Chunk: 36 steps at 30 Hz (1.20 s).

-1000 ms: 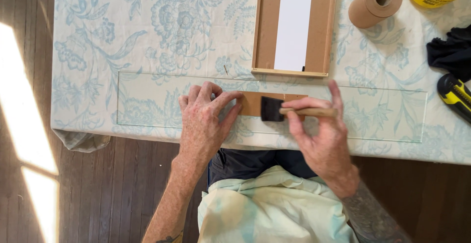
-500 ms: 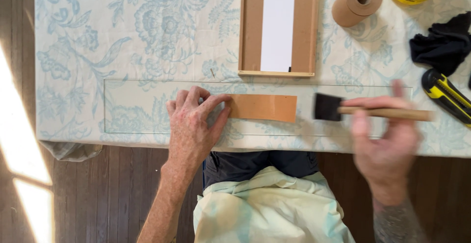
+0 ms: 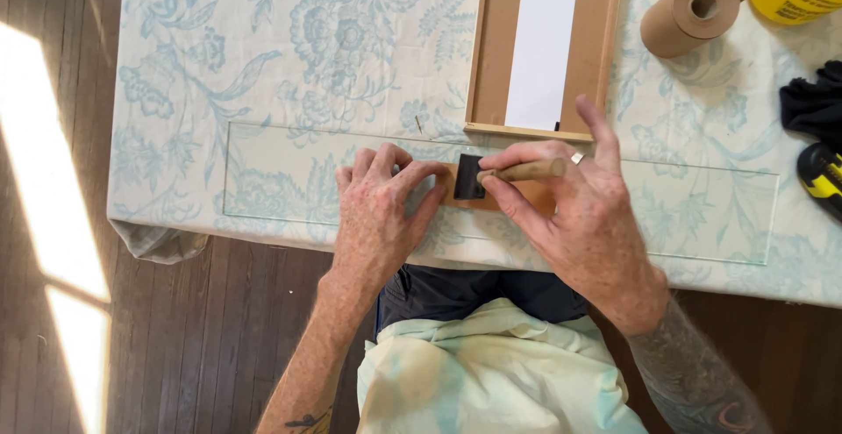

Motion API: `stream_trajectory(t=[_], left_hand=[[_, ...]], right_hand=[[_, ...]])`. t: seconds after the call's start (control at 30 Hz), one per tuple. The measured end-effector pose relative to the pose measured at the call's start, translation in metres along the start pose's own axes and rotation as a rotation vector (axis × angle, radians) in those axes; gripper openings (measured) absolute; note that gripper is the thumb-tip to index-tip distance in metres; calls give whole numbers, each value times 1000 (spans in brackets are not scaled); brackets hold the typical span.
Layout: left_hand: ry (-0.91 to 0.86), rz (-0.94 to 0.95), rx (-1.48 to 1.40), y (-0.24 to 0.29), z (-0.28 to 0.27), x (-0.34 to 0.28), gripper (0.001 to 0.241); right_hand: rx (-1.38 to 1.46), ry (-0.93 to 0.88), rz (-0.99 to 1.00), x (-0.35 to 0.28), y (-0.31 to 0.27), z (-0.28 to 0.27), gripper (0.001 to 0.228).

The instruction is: Sealing the back of a wooden picture frame by applying gummed paper tape, trimming it with a utility knife, and smoothing it with a foam brush.

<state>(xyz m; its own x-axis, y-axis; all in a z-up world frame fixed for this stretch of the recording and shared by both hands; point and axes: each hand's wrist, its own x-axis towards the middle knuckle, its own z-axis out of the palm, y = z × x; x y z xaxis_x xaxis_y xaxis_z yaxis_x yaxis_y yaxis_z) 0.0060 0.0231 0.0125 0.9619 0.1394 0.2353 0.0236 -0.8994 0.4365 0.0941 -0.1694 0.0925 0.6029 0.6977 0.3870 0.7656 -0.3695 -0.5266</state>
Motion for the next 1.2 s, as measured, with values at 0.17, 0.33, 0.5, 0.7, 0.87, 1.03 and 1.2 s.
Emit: stream_trajectory(t=[0.17, 0.33, 0.5, 0.7, 0.87, 1.03, 1.2], left_hand=[[-12, 1, -19, 0, -2, 2, 11], [-3, 37, -9, 6, -6, 4, 11], [22, 24, 19, 9, -2, 6, 21], [-12, 2, 7, 9, -3, 7, 20], [-27, 11, 15, 6, -5, 7, 19], [-7, 6, 23, 7, -3, 6, 18], [45, 39, 30, 10, 0, 8, 16]], right_hand=[[-26, -17, 45, -30, 26, 2, 17], [-12, -12, 168, -57, 41, -26, 14], [-76, 64, 227, -72, 49, -52, 8], [26, 325, 193, -69, 35, -68, 14], [74, 63, 84, -27, 20, -13, 25], [-18, -42, -32, -36, 30, 0, 42], [-16, -30, 166, -75, 53, -42, 19]])
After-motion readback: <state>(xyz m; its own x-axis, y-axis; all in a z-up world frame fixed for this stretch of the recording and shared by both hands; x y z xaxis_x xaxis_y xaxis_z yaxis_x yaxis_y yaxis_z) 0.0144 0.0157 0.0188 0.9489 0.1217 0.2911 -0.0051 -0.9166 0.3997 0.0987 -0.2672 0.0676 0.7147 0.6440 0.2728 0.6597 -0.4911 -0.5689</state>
